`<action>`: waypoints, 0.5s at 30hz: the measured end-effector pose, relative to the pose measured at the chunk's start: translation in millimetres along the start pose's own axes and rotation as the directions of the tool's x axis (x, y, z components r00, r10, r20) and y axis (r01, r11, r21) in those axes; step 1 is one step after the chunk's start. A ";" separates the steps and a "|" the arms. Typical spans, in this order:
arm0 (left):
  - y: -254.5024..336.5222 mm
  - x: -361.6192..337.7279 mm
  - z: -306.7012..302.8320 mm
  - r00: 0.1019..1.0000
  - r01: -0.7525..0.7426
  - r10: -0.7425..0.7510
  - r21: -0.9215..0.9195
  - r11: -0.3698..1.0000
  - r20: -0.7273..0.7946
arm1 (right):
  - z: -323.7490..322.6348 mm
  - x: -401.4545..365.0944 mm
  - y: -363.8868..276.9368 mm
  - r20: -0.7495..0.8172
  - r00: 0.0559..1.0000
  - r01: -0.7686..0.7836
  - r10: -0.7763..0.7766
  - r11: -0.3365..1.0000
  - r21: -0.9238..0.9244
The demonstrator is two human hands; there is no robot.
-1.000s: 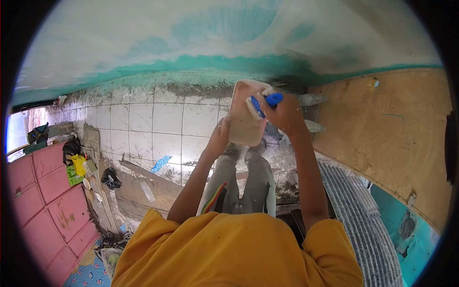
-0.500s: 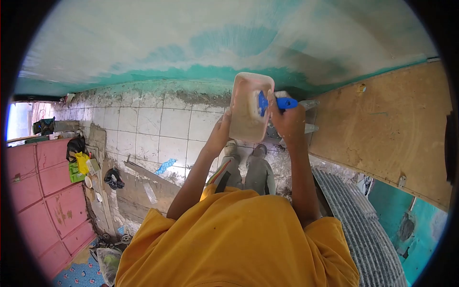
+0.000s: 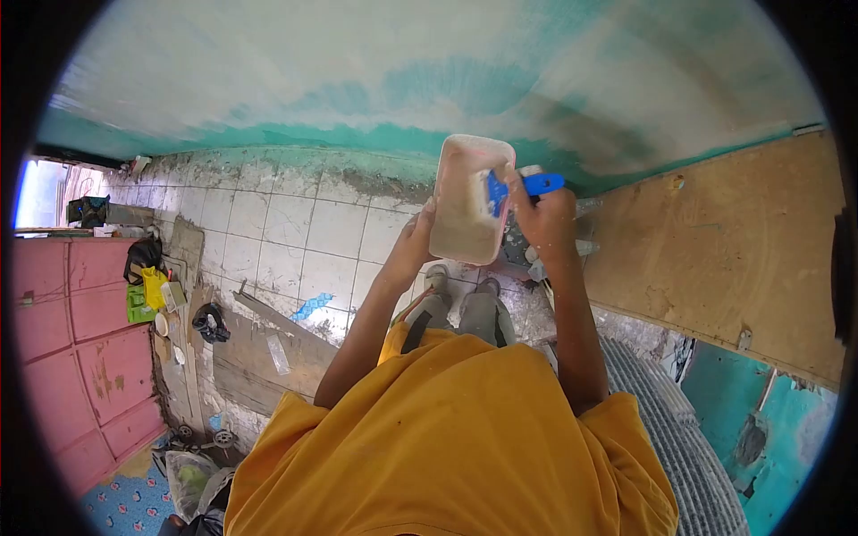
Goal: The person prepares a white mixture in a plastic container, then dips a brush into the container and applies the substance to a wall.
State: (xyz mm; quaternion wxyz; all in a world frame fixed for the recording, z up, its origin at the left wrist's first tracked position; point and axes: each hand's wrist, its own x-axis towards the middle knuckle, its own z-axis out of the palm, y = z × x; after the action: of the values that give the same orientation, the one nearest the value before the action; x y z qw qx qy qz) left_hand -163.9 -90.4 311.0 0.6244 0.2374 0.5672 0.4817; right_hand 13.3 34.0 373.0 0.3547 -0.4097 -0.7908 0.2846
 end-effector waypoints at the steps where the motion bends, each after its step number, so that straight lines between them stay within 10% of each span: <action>1: 3.5 -3.0 0.8 1.000 -0.009 0.009 -0.004 1.000 0.002 | -3.3 2.7 -2.8 -0.042 0.997 -0.062 0.063 0.997 0.037; 15: 5.0 -3.7 31.1 0.998 -0.034 0.031 -0.054 0.998 -0.049 | -15.0 3.4 6.9 -0.062 0.998 -0.008 0.008 1.000 -0.001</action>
State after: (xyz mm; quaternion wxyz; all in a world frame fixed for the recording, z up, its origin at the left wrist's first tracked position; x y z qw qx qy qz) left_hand -136.0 -83.7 324.6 0.6090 0.2179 0.5648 0.5126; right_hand 26.9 42.8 377.8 0.3778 -0.4218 -0.7780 0.2724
